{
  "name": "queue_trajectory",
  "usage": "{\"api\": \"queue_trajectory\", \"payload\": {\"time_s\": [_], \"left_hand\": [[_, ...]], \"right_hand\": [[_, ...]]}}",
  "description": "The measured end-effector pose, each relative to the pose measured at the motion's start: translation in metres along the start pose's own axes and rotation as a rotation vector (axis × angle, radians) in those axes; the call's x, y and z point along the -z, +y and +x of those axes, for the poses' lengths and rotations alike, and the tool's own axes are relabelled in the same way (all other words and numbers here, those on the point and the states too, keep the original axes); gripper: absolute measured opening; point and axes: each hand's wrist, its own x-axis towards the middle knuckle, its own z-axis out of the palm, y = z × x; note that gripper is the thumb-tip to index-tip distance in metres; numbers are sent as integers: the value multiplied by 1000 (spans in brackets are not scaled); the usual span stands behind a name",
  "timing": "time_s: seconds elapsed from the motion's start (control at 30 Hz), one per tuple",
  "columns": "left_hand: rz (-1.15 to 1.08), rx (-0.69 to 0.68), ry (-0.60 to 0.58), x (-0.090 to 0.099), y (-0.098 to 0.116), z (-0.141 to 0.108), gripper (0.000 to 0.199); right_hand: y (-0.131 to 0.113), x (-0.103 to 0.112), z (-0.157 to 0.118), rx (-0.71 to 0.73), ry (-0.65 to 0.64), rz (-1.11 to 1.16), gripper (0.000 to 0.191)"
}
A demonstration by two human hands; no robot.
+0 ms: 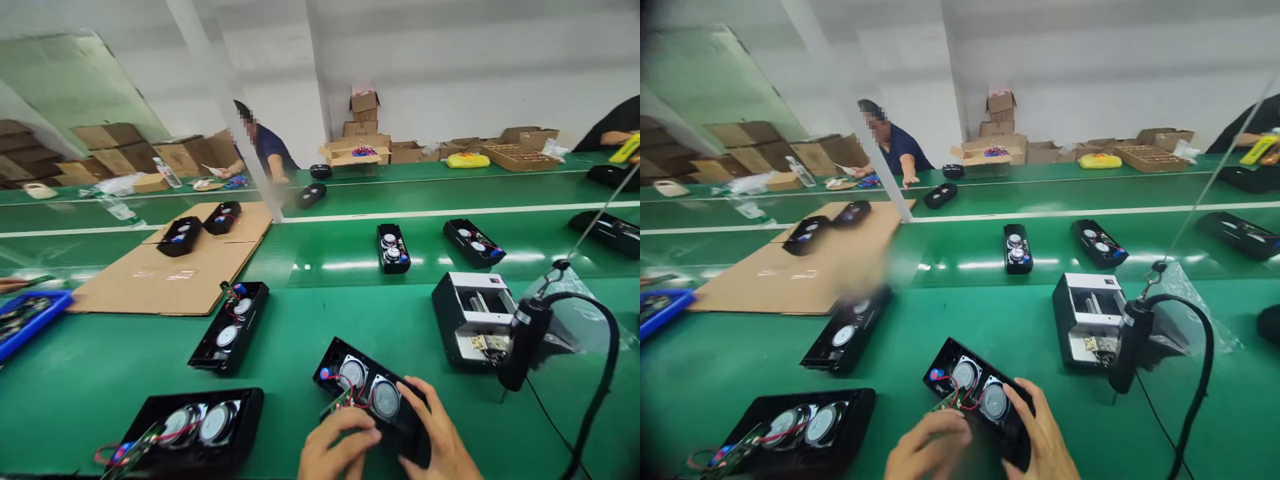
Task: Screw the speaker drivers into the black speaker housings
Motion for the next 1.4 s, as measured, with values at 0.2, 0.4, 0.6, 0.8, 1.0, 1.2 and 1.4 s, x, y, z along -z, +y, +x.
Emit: {"api": "queue_trajectory", "payload": {"time_s": [0.2, 0.4, 0.6, 0.8, 1.0, 1.2, 1.4], "left_hand": [[42, -12, -4, 43, -4, 36, 19], [112, -53, -293, 18, -11, 34, 8], [106, -130, -370, -4, -23, 35, 34], [124, -58, -469, 0, -17, 39, 22], [214, -46, -570, -13, -11, 32, 52], [235, -78, -560, -29, -17, 26, 34], [259, -147, -550, -30, -17, 25, 21]], "right_hand": [[1, 118, -3, -200, -294, -105, 91], [-27, 79, -26, -1, -84, -216, 56], [-50, 31, 5, 293, 321, -27, 32], [-64, 63, 30, 317, 188, -51, 24], [-81, 65, 27, 206, -270, -473, 28], [-82, 59, 37, 78, -436, -441, 38], [-76, 66, 40, 63, -486, -322, 39]]}}
